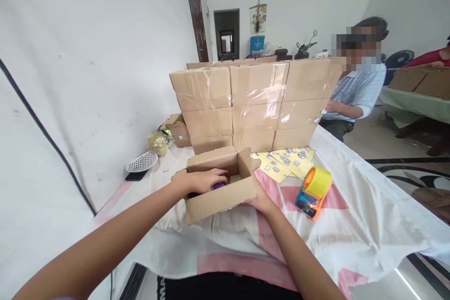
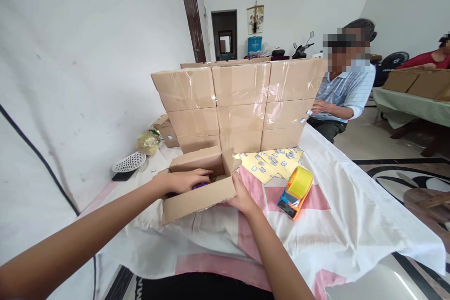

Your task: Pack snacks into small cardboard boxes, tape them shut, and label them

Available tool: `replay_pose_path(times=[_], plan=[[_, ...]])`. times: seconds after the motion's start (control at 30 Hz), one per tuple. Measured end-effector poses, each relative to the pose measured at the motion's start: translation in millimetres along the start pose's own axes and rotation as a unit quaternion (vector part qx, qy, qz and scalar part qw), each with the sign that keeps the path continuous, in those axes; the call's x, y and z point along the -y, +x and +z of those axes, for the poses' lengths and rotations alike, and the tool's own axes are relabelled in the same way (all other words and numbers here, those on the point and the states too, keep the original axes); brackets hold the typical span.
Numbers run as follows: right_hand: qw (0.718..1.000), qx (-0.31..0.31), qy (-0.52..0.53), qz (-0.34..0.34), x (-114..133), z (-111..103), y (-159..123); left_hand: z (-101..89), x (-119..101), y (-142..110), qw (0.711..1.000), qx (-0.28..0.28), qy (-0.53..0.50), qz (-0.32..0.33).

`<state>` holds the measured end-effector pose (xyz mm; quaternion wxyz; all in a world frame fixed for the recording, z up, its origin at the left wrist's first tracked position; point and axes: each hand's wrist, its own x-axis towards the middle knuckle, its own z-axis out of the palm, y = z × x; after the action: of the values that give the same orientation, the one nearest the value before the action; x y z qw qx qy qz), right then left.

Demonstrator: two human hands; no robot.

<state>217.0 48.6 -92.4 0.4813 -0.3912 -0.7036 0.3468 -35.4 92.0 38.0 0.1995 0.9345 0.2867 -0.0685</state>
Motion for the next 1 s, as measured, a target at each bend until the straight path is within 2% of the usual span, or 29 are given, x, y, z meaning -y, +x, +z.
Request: replay_pose_path(times=[0.27,0.47,0.67,0.77,0.87,0.93,0.97,1.0], plan=[[0.998,0.037,0.054,0.003,3.0,6.4,4.4,0.8,-6.7,-8.1,0.998,-0.064,-0.003,0.024],[0.997,0.033,0.062,-0.008,0.3,9.4,4.9,-3.5,-10.0,-10.3,0.989,-0.137,0.024,0.04],[0.997,0.033,0.072,0.004,-7.3,9.0,2.7,1.5,-10.8,9.2,0.986,-0.132,0.064,0.077],[0.996,0.034,0.086,0.001,-3.8,8.2,2.5,-5.8,-12.1,16.2,0.984,-0.144,0.077,0.072],[0.995,0.02,0.097,0.001,6.6,4.9,2.2,-18.0,-11.7,-2.5,0.98,-0.172,0.079,0.059],[0.995,0.0,0.098,-0.002,14.9,1.5,1.8,-14.2,-10.0,-32.2,0.959,-0.277,0.061,0.014],[0.995,-0.011,0.097,-0.005,18.8,-0.3,1.7,-5.7,-9.2,-49.7,0.909,-0.415,0.015,-0.037],[0.995,-0.019,0.096,-0.011,22.2,-1.9,1.6,7.5,-8.8,-67.1,0.805,-0.585,-0.044,-0.09]])
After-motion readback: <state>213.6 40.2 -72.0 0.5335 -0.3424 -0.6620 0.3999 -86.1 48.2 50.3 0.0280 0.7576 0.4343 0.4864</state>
